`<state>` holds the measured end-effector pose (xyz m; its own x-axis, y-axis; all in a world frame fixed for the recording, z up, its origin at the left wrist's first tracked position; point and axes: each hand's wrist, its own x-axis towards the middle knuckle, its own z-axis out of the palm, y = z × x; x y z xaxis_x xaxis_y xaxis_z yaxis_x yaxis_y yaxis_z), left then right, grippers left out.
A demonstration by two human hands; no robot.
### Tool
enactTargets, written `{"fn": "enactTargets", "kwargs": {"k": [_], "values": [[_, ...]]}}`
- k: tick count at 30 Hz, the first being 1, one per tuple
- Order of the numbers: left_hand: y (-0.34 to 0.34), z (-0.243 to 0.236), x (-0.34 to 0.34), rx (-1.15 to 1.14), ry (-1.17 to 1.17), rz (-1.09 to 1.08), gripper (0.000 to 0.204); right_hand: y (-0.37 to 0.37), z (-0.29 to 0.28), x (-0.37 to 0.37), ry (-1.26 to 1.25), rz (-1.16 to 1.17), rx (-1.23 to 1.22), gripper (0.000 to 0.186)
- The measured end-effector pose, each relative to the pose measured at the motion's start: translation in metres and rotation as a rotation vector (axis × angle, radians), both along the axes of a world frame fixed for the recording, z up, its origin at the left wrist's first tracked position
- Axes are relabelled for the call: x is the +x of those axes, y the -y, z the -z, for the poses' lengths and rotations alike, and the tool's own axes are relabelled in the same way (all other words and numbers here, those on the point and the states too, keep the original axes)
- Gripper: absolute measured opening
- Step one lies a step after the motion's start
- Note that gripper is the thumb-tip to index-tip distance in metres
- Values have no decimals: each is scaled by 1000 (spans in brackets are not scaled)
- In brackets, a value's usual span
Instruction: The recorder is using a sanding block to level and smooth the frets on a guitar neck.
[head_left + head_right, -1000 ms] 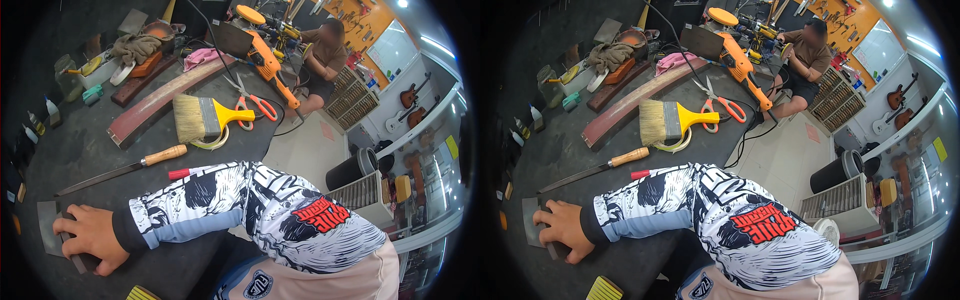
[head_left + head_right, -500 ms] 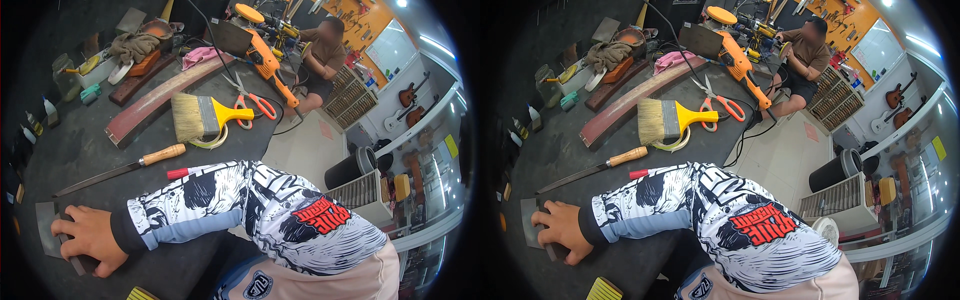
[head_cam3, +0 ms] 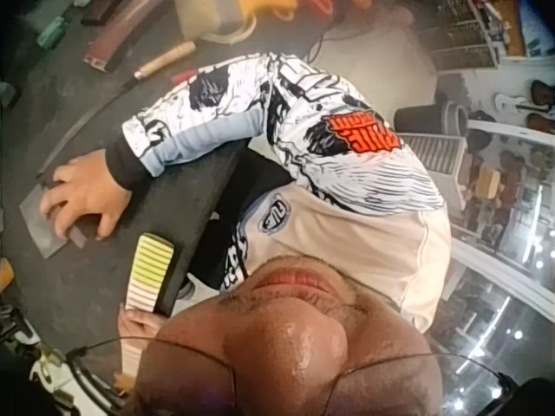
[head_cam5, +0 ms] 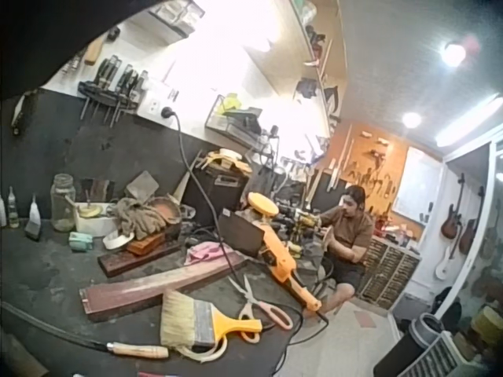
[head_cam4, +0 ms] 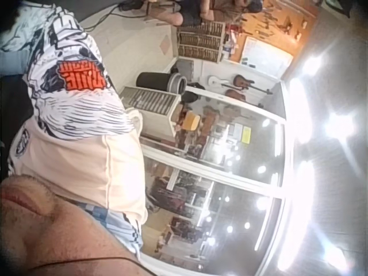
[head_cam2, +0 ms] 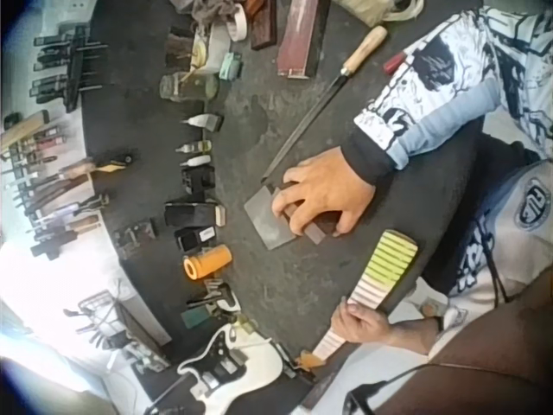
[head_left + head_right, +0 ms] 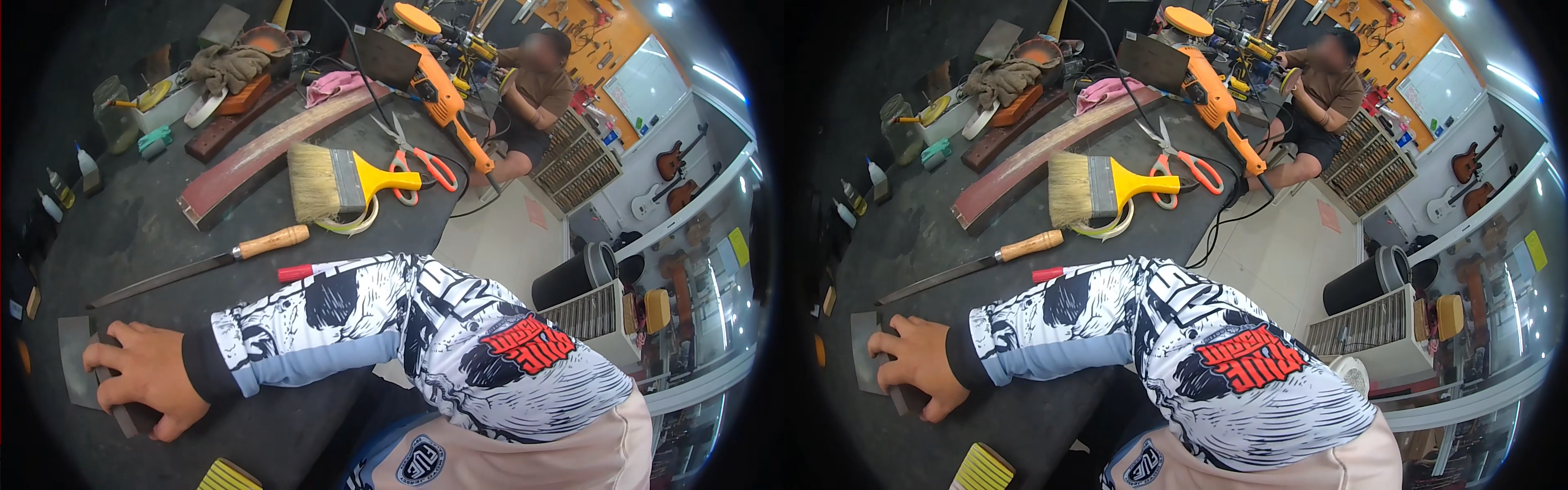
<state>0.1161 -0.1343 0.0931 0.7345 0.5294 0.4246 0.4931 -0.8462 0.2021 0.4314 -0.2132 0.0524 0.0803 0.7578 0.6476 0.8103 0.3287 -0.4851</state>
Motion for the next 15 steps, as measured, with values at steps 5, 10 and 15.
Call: {"fn": "enactTargets", "kwargs": {"k": [5,10,15], "values": [[-5,6,-6,57,20,75,51,-1,2,-2,13,5,33,56],[-71,55,-66,19,-1,169,29,-6,-5,2,73,-65,110,57],[-21,31,3,42,269,78,12,8,-29,16,255,-74,-16,63]]}}
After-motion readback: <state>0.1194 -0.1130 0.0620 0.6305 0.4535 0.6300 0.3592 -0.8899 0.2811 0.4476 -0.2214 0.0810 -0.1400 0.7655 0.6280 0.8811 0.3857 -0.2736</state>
